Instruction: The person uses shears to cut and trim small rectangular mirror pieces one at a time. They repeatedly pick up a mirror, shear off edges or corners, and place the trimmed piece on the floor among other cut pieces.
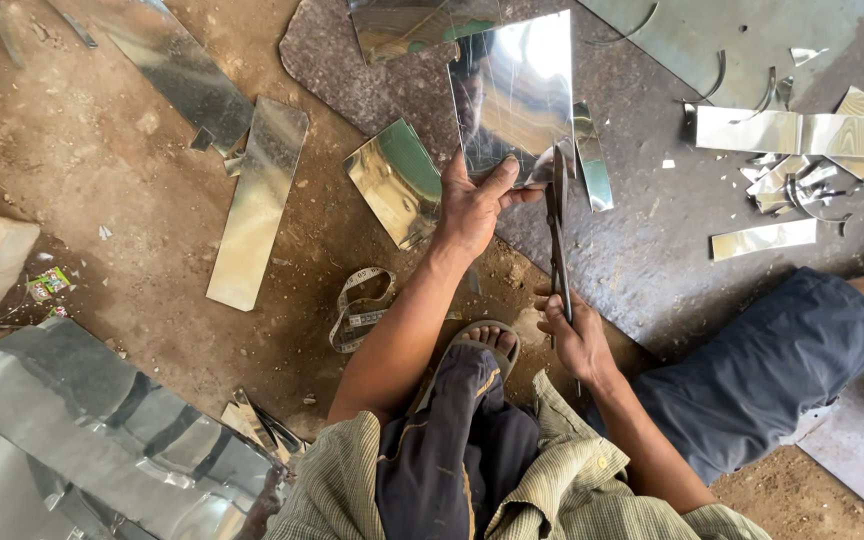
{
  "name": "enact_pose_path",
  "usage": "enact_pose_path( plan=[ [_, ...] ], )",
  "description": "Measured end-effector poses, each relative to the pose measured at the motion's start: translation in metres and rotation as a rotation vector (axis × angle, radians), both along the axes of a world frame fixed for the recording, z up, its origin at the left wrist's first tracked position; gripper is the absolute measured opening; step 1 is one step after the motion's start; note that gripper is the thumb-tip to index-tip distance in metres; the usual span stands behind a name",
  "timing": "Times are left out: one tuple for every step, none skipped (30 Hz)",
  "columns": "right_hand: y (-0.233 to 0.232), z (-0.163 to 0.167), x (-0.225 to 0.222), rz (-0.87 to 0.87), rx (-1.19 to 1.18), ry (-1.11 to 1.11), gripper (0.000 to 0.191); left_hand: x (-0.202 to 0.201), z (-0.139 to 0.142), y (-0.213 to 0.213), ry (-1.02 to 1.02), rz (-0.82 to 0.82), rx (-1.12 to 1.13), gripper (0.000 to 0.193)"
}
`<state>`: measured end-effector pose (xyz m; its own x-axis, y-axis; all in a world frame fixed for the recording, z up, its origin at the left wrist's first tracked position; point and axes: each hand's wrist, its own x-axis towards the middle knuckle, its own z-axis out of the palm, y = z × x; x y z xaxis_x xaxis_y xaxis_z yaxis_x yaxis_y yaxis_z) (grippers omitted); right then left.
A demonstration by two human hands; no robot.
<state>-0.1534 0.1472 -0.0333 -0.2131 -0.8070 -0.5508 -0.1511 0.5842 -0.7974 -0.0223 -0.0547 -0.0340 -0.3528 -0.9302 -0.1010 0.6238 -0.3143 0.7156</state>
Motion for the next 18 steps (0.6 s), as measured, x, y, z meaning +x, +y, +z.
enact_pose_path(
  plan=[
    [0.001, 0.000, 0.000, 0.004, 0.003, 0.017, 0.043, 0.000, 0.001, 0.000, -0.005, -0.005, -0.013, 0.034],
    [0.002, 0.000, 0.000, 0.008, 0.005, 0.033, 0.044, 0.000, 0.002, 0.000, -0.012, -0.010, -0.044, 0.029],
    [0.002, 0.000, 0.000, 0.011, 0.010, 0.050, 0.045, 0.000, 0.003, 0.001, -0.019, -0.017, -0.072, 0.025],
    [0.003, 0.000, 0.000, 0.038, 0.044, 0.115, 0.046, 0.000, 0.003, 0.002, -0.025, -0.024, -0.102, 0.020],
    [0.003, 0.001, 0.000, 0.067, 0.075, 0.181, 0.047, 0.000, 0.004, 0.003, -0.023, -0.025, -0.092, 0.022],
    [0.002, 0.001, 0.000, 0.096, 0.106, 0.246, 0.049, 0.000, 0.004, 0.003, -0.021, -0.024, -0.082, 0.023],
    [0.002, 0.002, 0.001, 0.096, 0.125, 0.259, 0.050, -0.001, 0.004, 0.004, -0.020, -0.022, -0.069, 0.024],
    [0.001, 0.004, 0.002, 0.097, 0.145, 0.270, 0.051, -0.001, 0.003, 0.004, -0.017, -0.017, -0.063, 0.025],
    [0.000, 0.005, 0.003, 0.099, 0.162, 0.282, 0.052, -0.002, 0.003, 0.004, -0.014, -0.011, -0.060, 0.025],
    [-0.001, 0.007, 0.003, 0.095, 0.139, 0.269, 0.051, -0.002, 0.002, 0.004, -0.011, -0.005, -0.059, 0.025],
    [-0.001, 0.009, 0.003, 0.090, 0.118, 0.256, 0.050, -0.002, 0.001, 0.004, -0.009, -0.001, -0.041, 0.029],
    [-0.001, 0.010, 0.003, 0.087, 0.097, 0.242, 0.050, -0.003, 0.000, 0.003, -0.007, 0.003, -0.023, 0.033],
    [-0.001, 0.012, 0.003, 0.092, 0.056, 0.230, 0.049, -0.003, -0.001, 0.003, -0.006, 0.008, -0.006, 0.037],
    [-0.001, 0.013, 0.003, 0.097, 0.015, 0.218, 0.049, -0.004, -0.002, 0.003, 0.000, 0.018, 0.001, 0.037],
    [0.000, 0.014, 0.002, 0.102, -0.023, 0.204, 0.048, -0.004, -0.002, 0.003, 0.004, 0.027, 0.011, 0.037],
    [0.000, 0.015, 0.002, 0.105, -0.038, 0.213, 0.048, -0.004, -0.003, 0.003, 0.010, 0.035, 0.021, 0.038],
    [0.001, 0.015, 0.002, 0.110, -0.055, 0.223, 0.048, -0.004, -0.003, 0.003, 0.011, 0.028, 0.010, 0.037],
    [0.001, 0.015, 0.002, 0.116, -0.072, 0.234, 0.047, -0.003, -0.002, 0.004, 0.013, 0.023, -0.001, 0.037]
  ],
)
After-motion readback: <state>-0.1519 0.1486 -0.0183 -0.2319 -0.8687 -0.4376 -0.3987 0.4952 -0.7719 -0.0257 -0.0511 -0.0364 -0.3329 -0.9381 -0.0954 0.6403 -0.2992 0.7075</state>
